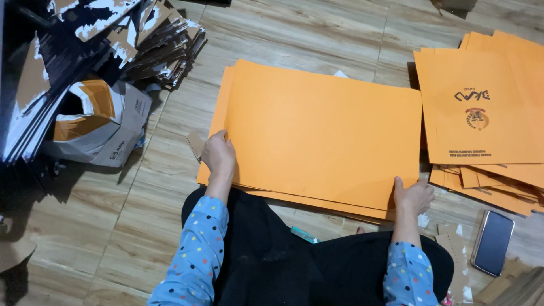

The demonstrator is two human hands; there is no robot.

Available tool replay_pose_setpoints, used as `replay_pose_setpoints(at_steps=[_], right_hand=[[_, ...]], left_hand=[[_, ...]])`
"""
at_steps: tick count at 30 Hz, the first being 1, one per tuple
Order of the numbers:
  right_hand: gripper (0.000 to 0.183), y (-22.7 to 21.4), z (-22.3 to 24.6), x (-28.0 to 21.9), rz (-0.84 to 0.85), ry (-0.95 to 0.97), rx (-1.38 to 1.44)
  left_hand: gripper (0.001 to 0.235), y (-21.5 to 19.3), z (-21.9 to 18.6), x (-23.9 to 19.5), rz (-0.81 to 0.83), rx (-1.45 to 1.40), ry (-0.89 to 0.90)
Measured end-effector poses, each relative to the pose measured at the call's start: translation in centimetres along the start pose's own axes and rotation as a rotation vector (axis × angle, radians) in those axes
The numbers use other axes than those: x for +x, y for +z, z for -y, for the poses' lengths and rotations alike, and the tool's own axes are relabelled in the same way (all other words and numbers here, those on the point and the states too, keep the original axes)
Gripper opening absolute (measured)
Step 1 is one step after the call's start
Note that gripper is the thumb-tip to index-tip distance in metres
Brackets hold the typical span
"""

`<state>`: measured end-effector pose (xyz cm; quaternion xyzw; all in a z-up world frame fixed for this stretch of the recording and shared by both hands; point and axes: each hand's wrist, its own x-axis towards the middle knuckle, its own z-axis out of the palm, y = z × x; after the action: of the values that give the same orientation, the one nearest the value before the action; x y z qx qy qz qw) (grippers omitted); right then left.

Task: Apply adhesive to orange folders and fold them for assembly

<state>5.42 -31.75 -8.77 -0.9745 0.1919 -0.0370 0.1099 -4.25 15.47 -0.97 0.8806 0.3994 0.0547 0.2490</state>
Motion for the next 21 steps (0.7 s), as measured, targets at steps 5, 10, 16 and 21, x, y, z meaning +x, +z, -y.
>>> replay_pose_setpoints(at_steps=[5,10,16,21], right_hand=[[0.057,0.8,-0.7,0.5,-0.013,0.004,0.010],[0.059,-1.3,0.5,0.0,-0.023,0.029,0.008],[0.047,-0.3,-2.2,2.6,-0.043,0.020,0.080],[0.032,-4.7,-0.1,2.5,0.224,-0.175,0.701]], left_hand=[[0.031,0.1,0.4,0.1,0.016,-0.002,-0.036],[0.044,1.5,1.5,-0.6,0.088,0.032,-0.025],[0.070,1.0,-3.2,-4.5,0.105,0.231,0.051],[0.053,8.7,-6.0,-7.9,0.383,-0.154,0.555]])
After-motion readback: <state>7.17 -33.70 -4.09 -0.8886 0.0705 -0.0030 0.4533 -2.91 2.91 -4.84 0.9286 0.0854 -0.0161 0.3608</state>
